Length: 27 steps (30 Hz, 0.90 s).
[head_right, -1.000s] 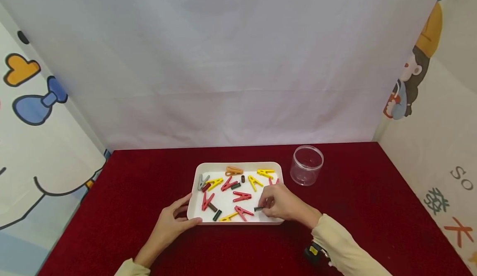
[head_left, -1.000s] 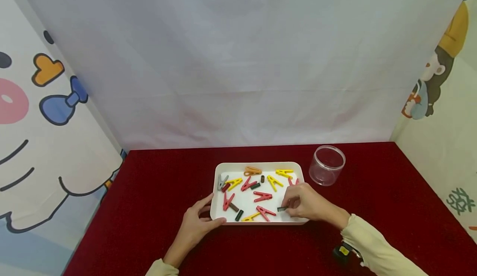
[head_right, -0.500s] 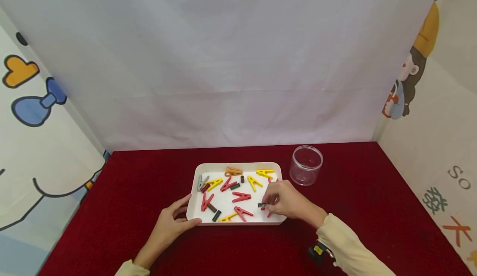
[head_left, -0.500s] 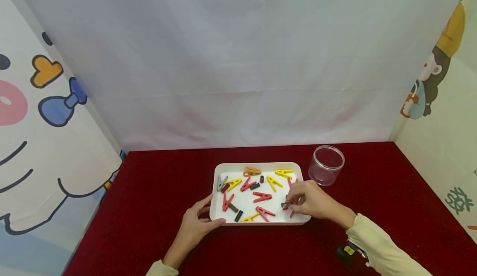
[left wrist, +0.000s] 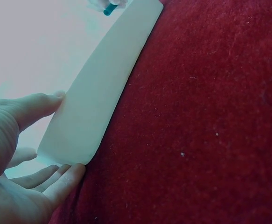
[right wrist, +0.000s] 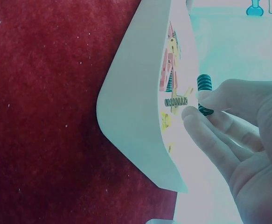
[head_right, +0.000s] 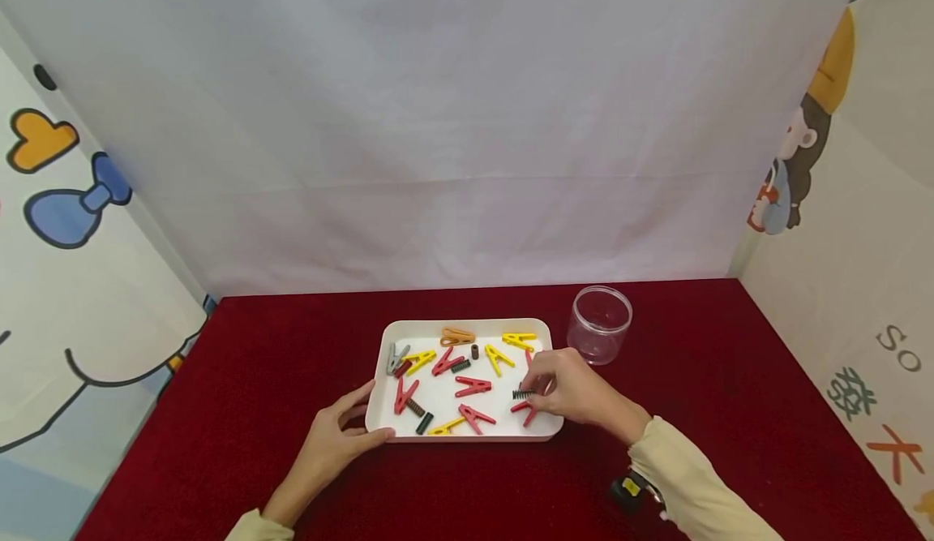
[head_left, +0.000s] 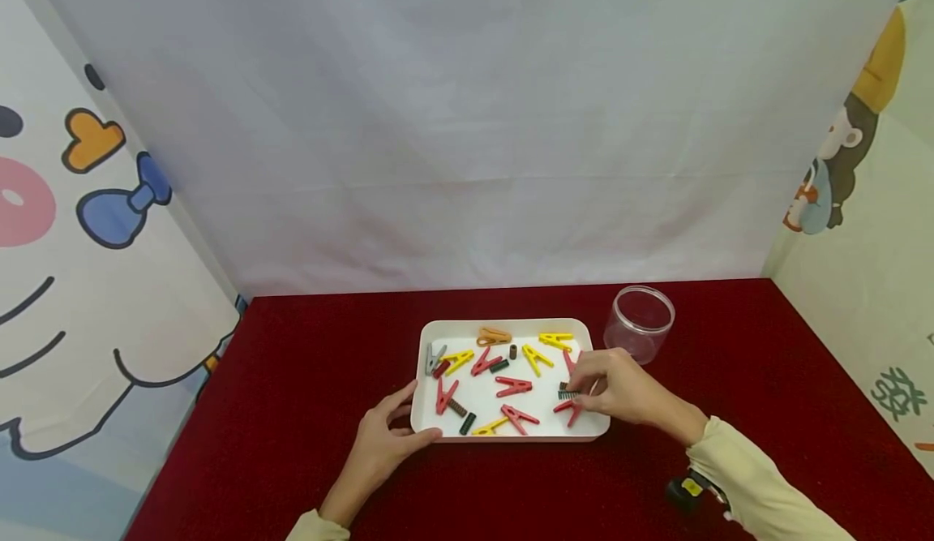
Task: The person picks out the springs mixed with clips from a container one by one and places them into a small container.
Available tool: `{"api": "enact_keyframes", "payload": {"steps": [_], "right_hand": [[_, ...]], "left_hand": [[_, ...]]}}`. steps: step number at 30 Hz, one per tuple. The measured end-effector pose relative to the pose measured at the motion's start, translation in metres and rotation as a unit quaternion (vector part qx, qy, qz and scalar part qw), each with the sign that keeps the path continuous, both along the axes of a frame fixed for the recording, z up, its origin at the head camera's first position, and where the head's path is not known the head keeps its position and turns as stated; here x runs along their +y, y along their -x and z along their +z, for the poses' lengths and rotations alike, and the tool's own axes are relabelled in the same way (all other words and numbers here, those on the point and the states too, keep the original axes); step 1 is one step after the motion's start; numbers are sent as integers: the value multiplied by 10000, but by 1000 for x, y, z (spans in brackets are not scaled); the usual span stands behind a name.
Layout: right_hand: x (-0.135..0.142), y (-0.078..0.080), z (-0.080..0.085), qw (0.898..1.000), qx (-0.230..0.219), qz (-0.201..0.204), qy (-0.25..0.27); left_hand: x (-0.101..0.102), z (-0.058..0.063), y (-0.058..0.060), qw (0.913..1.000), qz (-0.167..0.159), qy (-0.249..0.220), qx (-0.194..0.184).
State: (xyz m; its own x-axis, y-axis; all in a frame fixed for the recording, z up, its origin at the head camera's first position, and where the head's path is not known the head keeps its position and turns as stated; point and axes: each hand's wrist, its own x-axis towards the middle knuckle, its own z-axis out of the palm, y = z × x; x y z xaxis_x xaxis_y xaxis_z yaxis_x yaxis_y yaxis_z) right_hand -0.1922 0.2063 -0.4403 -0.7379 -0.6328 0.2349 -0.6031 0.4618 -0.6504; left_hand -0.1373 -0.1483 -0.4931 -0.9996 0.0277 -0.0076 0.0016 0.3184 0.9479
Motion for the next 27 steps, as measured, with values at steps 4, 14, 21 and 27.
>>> {"api": "enact_keyframes", "payload": {"steps": [4,14,21,27], "right_hand": [[3,1,0,10000,51,-8,71],[10,2,4,9997,108,-156,127],[13,4,9,9997,25,-250,35],[16,6,13,9993,-7,-359,-111]], "left_hand": [[0,1,0,10000,0,-39,31],[0,0,0,9995,-60,-290,70],[1,0,0,9992,-110,-339,152],[0,-1,-2,9998,-35,-182,98]]}}
